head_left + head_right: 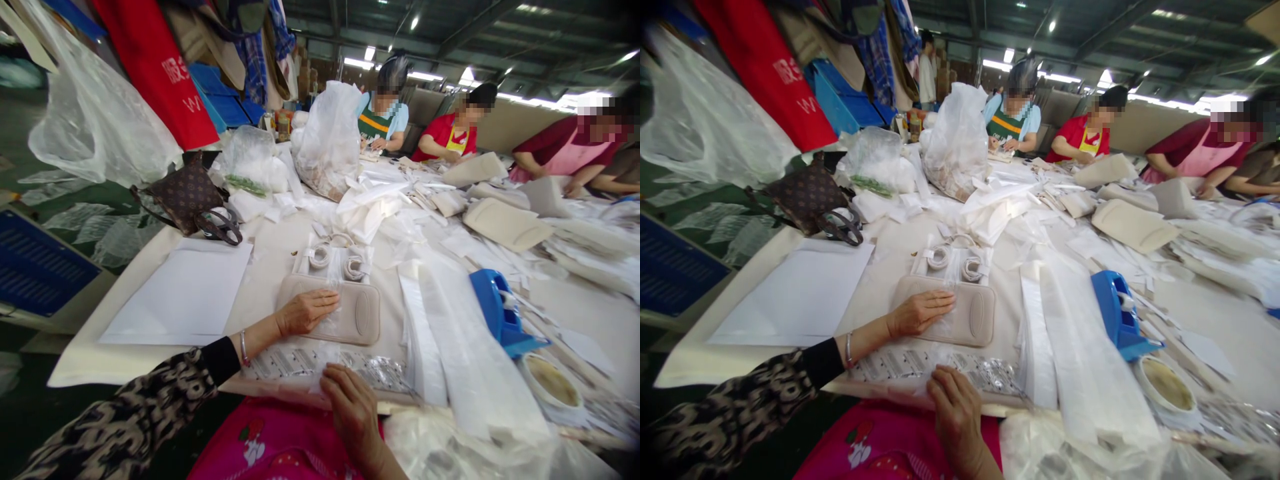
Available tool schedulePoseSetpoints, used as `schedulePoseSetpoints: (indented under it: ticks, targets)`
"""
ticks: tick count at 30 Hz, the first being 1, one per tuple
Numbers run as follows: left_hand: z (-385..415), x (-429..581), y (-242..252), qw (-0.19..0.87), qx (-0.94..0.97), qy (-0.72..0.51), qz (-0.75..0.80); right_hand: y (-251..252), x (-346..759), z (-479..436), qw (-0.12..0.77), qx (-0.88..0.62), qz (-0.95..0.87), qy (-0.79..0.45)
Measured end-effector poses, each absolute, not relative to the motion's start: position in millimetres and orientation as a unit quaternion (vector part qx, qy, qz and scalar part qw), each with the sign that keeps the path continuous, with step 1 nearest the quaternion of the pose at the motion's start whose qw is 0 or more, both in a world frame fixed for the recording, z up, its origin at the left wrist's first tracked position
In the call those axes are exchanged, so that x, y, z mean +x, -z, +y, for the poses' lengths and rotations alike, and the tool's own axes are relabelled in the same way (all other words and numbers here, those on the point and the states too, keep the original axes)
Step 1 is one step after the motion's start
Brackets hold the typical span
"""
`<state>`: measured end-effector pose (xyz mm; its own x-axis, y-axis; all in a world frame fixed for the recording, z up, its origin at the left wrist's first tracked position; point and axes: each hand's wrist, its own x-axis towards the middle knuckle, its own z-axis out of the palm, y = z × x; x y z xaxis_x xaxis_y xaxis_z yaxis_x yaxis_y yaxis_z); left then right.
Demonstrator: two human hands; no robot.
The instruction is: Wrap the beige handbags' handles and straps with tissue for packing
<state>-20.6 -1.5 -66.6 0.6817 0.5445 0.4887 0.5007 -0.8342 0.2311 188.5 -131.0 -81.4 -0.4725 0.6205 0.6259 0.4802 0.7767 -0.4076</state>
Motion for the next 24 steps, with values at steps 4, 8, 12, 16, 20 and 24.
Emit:
schedulePoseSetpoints:
  ticks: [4, 8, 12, 16, 20, 24]
  targets:
    - [1, -23, 71, 0.067, 0.917, -0.274, 0.282, 76, 185, -132, 0.406, -0.330, -0.847, -0.093]
    - [3, -24, 72, 0.083, 0.920, -0.257, 0.283, 71, 181, -130, 0.411, -0.338, -0.839, -0.110]
    - [3, -23, 74, 0.086, 0.917, -0.261, 0.290, 77, 175, -136, 0.418, -0.349, -0.828, -0.134]
    - [3, -22, 74, 0.079, 0.916, -0.258, 0.298, 75, 171, -142, 0.431, -0.357, -0.813, -0.160]
    - [2, -22, 72, 0.078, 0.917, -0.253, 0.298, 49, 173, -119, 0.437, -0.365, -0.792, -0.221]
    - [-3, -21, 71, 0.078, 0.916, -0.241, 0.310, 25, 171, -61, 0.430, -0.396, -0.762, -0.279]
